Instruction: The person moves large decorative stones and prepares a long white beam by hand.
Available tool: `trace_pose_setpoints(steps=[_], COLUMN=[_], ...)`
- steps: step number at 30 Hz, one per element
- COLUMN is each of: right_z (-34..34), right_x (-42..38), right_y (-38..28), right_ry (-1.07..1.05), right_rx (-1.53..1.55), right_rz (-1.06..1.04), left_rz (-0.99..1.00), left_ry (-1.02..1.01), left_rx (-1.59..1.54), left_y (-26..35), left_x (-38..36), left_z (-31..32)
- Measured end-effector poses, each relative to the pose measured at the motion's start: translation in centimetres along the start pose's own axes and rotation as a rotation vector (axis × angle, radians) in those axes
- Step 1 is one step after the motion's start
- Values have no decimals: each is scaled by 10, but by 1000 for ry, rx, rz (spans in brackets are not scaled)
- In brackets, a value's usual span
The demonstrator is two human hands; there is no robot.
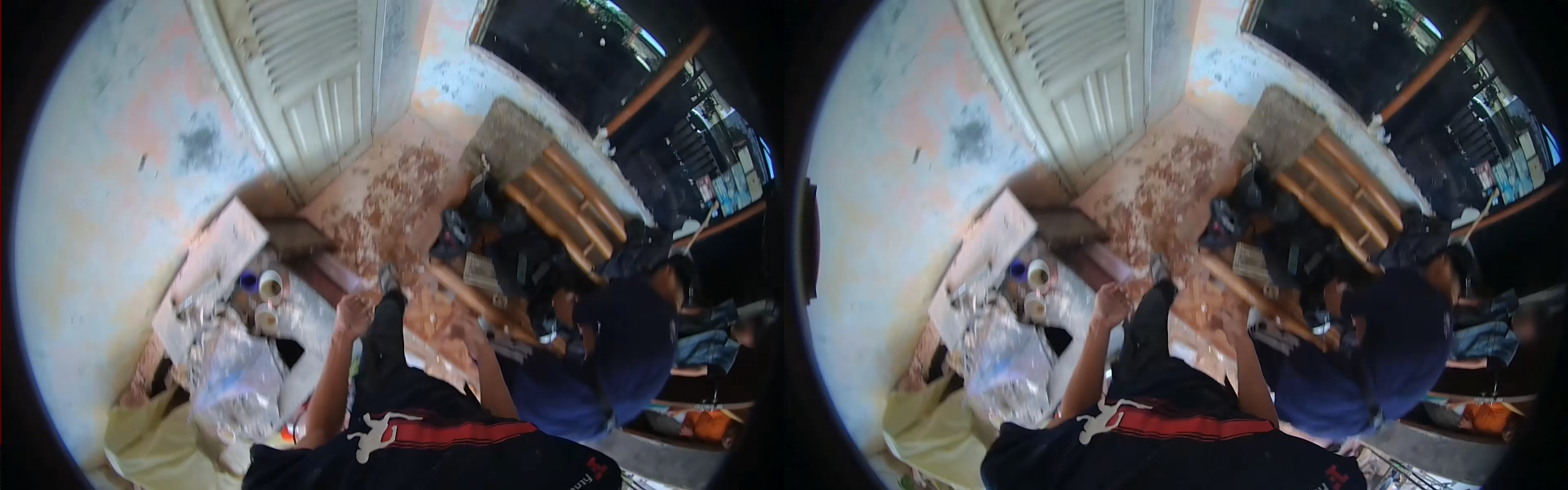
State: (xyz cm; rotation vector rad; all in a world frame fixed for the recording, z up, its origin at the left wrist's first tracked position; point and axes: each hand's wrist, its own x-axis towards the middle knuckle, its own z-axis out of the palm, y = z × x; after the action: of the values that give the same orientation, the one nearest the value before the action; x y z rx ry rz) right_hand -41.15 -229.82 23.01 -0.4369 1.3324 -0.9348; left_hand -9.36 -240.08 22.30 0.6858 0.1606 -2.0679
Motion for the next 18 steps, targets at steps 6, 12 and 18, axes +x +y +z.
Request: trace_pose_setpoints(steps=[6,12,18], right_z=[-38,-35,-55], right_x=[109,147,214], right_y=[-87,-149,-167], right_ry=[120,297,216], right_rx=[-153,-161,-386], right_rz=[228,307,476], left_rz=[91,107,250], left_ry=[222,-3,-11], left_rx=[121,58,-134], left_y=[93,184,237], left_x=[93,134,167], left_z=[158,200,225])
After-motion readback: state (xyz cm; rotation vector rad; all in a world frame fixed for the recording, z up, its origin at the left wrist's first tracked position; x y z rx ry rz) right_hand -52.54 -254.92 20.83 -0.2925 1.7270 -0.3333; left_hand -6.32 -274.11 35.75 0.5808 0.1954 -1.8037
